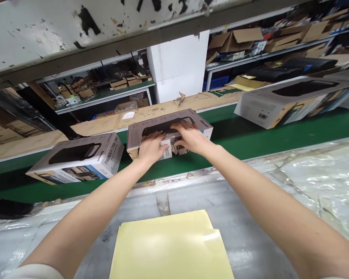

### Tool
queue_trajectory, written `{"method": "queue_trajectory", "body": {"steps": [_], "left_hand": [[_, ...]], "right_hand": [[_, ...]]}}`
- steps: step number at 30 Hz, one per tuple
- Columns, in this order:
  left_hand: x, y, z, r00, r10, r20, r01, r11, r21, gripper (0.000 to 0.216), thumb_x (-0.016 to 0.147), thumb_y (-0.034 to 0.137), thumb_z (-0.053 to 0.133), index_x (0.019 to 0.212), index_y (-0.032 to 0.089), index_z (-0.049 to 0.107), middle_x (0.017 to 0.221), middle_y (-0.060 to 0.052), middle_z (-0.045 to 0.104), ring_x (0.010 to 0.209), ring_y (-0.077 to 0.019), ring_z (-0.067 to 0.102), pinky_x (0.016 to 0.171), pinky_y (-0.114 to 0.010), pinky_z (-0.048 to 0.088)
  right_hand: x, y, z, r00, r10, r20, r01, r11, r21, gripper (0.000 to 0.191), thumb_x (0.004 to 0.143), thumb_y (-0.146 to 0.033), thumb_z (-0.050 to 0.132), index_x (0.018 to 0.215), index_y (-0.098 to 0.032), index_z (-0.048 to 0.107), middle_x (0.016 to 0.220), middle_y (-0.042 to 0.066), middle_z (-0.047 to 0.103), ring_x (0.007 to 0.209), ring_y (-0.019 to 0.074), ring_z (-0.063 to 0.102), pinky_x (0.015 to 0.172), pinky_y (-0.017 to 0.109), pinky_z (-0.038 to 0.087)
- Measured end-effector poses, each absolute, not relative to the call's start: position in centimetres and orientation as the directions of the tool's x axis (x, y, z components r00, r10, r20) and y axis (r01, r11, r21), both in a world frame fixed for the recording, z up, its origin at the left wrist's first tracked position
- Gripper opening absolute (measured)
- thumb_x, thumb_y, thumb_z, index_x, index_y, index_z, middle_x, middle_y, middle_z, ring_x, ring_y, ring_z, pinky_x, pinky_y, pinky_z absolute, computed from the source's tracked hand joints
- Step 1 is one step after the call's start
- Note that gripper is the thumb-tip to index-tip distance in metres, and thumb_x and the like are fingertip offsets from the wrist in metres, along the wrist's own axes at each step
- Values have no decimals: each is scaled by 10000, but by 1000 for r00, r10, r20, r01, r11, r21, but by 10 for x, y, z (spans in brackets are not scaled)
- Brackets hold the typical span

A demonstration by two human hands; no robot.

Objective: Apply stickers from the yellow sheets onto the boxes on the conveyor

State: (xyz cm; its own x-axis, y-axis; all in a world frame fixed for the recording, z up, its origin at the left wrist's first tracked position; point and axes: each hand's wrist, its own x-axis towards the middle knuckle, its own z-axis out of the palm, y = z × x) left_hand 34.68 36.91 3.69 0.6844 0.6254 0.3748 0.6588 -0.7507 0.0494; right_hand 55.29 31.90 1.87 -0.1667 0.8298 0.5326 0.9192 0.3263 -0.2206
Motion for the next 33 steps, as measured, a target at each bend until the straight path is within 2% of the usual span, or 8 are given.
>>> {"method": "queue_trajectory", "body": {"steps": [5, 10, 13, 18, 21, 24, 26, 33], "left_hand": [[343, 370, 32, 649, 650, 396, 686, -725, 65, 476, 931, 312, 724, 1359, 172, 569, 1296, -117, 680, 1241, -283, 618, 1052, -402, 463], [337, 369, 34, 671, 641, 372, 681, -732, 33, 551, 949, 313, 705, 1433, 159, 492, 1290, -128, 674, 1239, -270, 615, 1055, -379, 446], [333, 366, 36, 734, 583, 348, 636, -770, -52, 506, 981, 297, 652, 1463, 255, 505, 1425, -94, 599, 1319, -276, 546, 1078, -396, 423], [330, 367, 39, 750, 580, 318, 634, -768, -97, 490, 989, 316, 617, 1472, 318, 538, 1485, -78, 543, 1341, -321, 492, 1086, -446, 407], [333, 371, 46, 753, 600, 269, 638, -766, -76, 527, 997, 294, 583, 1516, 280, 494, 1502, -104, 519, 1365, -336, 463, 1123, -472, 375], [335, 353, 52, 722, 660, 210, 679, -734, -25, 564, 1010, 287, 552, 1553, 210, 424, 1576, -145, 434, 1460, -355, 361, 1216, -568, 218], [330, 318, 48, 741, 642, 194, 650, -760, 32, 594, 1019, 296, 541, 1570, 159, 365, 1621, -177, 358, 1516, -361, 270, 1228, -613, 140], [276, 174, -10, 985, 163, 55, 133, -925, 357, 410, 988, 383, 631, 1346, 205, 545, 1433, -151, 566, 1341, -306, 514, 1058, -487, 434]], "right_hand": [[554, 318, 23, -35, 868, 495, 860, 278, -427, 616, 804, -392, 808, 1327, -215, 534, 1206, 145, 677, 1181, 378, 616, 981, 524, 516], [529, 349, 54, 161, 943, 293, 799, 50, -599, 364, 766, -379, 831, 1002, -162, 659, 879, 50, 701, 834, 251, 681, 784, 365, 554], [521, 364, 71, 235, 958, 164, 797, -93, -597, 182, 838, -257, 724, 839, -86, 663, 838, 43, 685, 867, 206, 699, 863, 321, 513], [513, 317, 67, 372, 884, 284, 784, -135, -607, 121, 899, -109, 560, 923, -77, 673, 986, 80, 699, 1053, 278, 672, 978, 384, 483], [504, 238, 55, 229, 899, 373, 778, 61, -626, 55, 880, -169, 646, 899, -157, 696, 889, 57, 715, 893, 251, 677, 868, 381, 535], [495, 149, 37, -128, 957, 259, 690, 273, -670, 189, 953, -329, 608, 868, -211, 728, 874, 50, 717, 823, 226, 667, 783, 357, 537], [491, 102, 22, -224, 961, 161, 660, 271, -700, 278, 1011, -392, 549, 928, -226, 756, 927, 67, 711, 873, 230, 668, 784, 358, 537], [481, 48, -20, -171, 978, 116, 691, 203, -694, 350, 1057, -412, 499, 963, -217, 774, 956, 92, 655, 903, 228, 650, 768, 354, 537]]}}
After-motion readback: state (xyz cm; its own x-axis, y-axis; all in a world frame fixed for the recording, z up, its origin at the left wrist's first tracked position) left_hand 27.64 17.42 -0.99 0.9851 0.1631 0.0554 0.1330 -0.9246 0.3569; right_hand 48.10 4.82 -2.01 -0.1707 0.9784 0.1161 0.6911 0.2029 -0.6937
